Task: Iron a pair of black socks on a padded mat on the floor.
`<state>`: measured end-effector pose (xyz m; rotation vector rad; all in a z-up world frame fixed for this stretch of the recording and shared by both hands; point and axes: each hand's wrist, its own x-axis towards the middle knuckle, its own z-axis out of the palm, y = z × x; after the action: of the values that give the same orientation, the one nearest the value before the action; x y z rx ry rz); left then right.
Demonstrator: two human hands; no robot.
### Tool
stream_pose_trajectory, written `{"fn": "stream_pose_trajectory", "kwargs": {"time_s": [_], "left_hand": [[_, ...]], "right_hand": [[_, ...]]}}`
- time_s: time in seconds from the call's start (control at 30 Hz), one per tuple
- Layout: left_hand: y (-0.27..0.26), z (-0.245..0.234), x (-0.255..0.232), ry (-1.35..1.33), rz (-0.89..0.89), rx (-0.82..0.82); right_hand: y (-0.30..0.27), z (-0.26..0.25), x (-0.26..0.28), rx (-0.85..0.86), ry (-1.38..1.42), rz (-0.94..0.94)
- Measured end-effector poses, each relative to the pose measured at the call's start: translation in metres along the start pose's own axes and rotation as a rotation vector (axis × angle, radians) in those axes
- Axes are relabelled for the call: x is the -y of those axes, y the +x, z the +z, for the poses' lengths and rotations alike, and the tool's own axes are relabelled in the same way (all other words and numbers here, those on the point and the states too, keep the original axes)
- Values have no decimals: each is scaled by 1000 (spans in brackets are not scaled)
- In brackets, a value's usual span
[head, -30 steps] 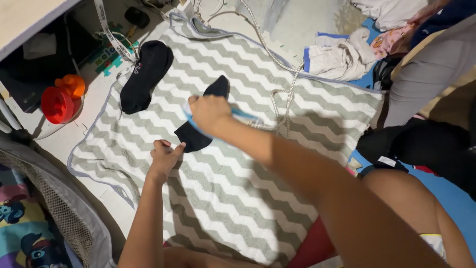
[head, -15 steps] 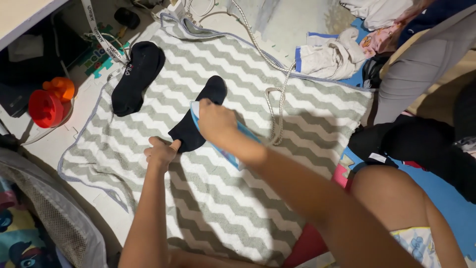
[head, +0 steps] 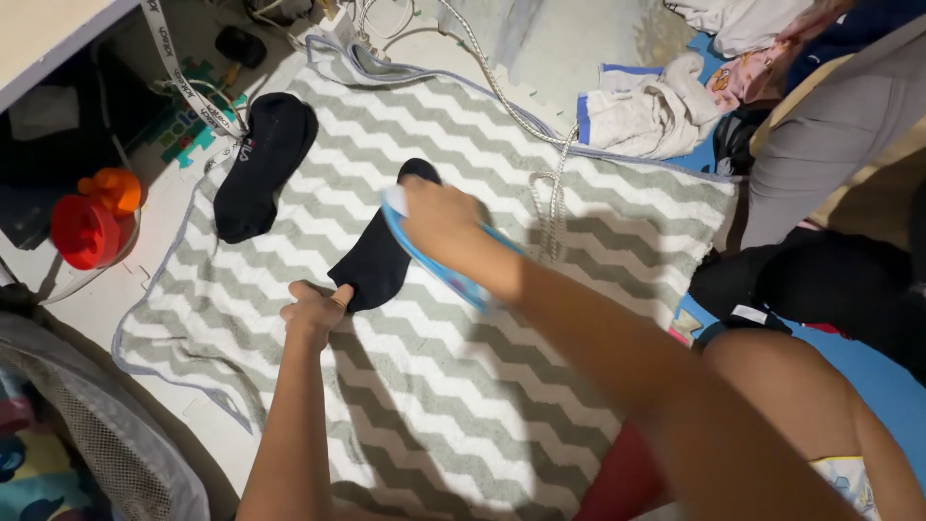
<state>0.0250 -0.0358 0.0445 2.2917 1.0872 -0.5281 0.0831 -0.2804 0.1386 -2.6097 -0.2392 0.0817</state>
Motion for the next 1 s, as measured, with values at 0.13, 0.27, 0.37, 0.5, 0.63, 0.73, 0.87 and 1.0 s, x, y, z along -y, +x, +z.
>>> {"fn": "stream_pose_trajectory", "kwargs": {"time_s": [0.13, 0.27, 0.37, 0.5, 0.63, 0.73, 0.87, 1.0], "left_hand": [[1, -5, -4, 19, 1, 47], [2, -2, -5, 35, -20, 57], [10, -2, 1, 8, -6, 52], [21, 1, 10, 42, 54, 54], [9, 0, 1, 48, 68, 33], [1, -3, -5, 29, 10, 66], [7, 2, 1, 5, 2, 6], [4, 12, 12, -25, 50, -15]], "right_hand": [[-32, -31, -1, 131, -56, 28], [5, 4, -9, 72, -69, 52], [42, 34, -13, -34, -89, 80], [31, 5, -8, -11, -107, 42], [0, -24, -28, 87, -66, 114], [3, -24, -31, 98, -108, 108], [23, -21, -22, 44, -146, 47], [30, -12, -28, 39, -131, 77]]}}
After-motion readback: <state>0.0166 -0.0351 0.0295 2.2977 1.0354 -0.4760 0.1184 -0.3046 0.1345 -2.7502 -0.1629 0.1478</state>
